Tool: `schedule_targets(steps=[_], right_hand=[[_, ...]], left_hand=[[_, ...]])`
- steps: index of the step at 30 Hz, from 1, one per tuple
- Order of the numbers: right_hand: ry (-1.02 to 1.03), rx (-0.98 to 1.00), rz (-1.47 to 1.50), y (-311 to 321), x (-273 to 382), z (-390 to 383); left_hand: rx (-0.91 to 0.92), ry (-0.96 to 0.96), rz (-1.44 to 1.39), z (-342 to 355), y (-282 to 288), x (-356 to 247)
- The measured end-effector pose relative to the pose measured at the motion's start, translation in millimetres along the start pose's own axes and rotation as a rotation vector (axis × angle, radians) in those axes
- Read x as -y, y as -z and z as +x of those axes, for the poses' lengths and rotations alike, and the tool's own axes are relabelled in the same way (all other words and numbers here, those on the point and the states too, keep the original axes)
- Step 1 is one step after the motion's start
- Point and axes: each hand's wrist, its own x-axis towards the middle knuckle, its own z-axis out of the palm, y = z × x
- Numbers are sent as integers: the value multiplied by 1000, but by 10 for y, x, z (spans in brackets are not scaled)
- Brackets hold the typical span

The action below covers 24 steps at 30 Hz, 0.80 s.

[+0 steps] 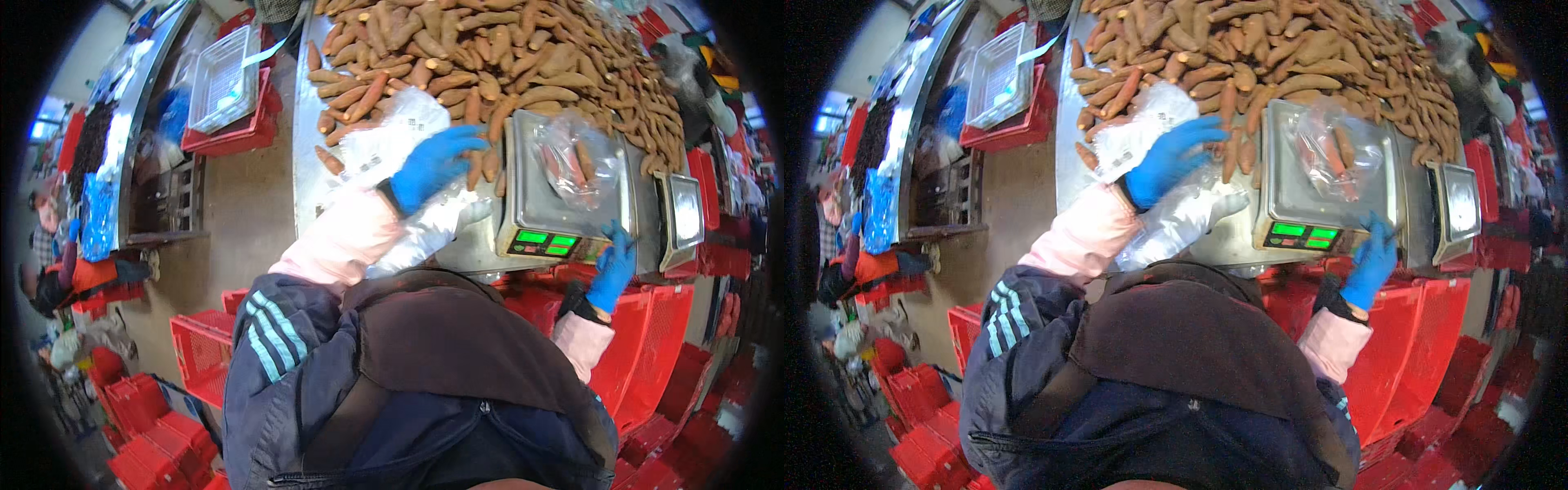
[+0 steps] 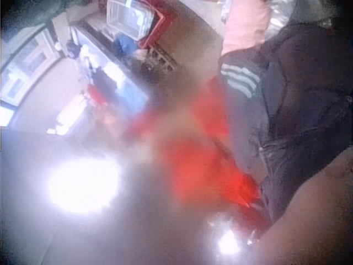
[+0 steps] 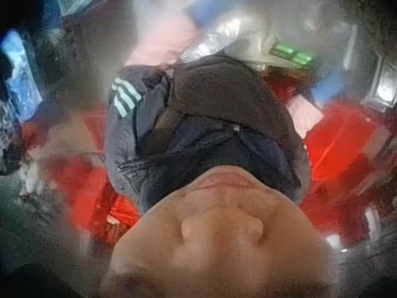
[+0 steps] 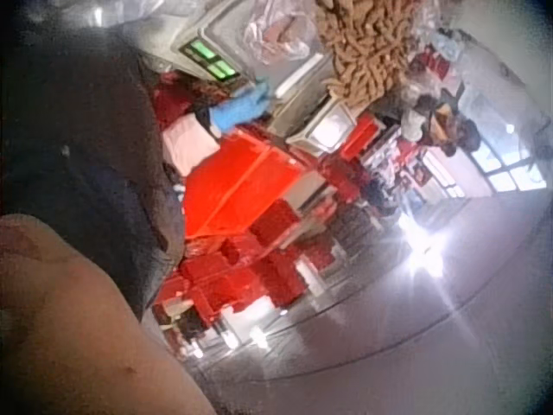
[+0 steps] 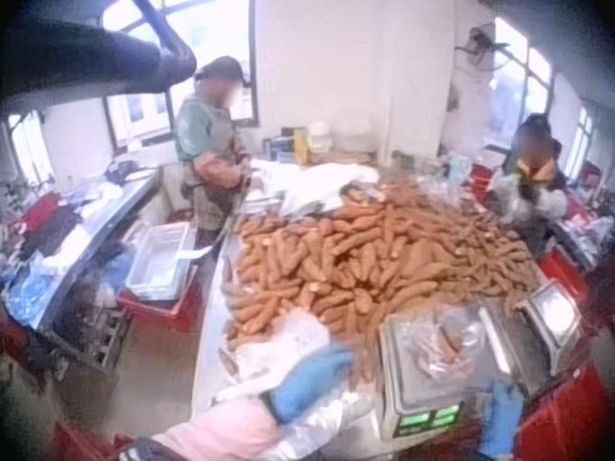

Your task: The person repeatedly selects sweet potatoes from a large pile, places them into a clear plastic bag, weighs the bag on a digital scale, and then transfers the bag into a red crate. The process is repeated multiple times throughout the clip.

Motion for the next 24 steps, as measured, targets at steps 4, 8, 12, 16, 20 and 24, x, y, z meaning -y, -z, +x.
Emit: schedule_targets(steps=[4,8,12,16,20,24], right_hand=[[158,23,-5,-126,335,-128],[160,239,1,-681,556,-383],[-7,526,-74,-1301,416,-696],[-141,649,-129,-1515,223,-875],[-310,588,-185,-1653,85,-961],[-289,683,-157,-1718,59,-1049]], left_hand=[[-272,369,386,-829,1170,464],[-73,417,933,-1380,1480,930],[-239,685,574,-1325,1432,1036],[175,680,717,-1109,1828,811],[-193,668,147,-620,1863,855],[-76,597,612,41,1503,1134]])
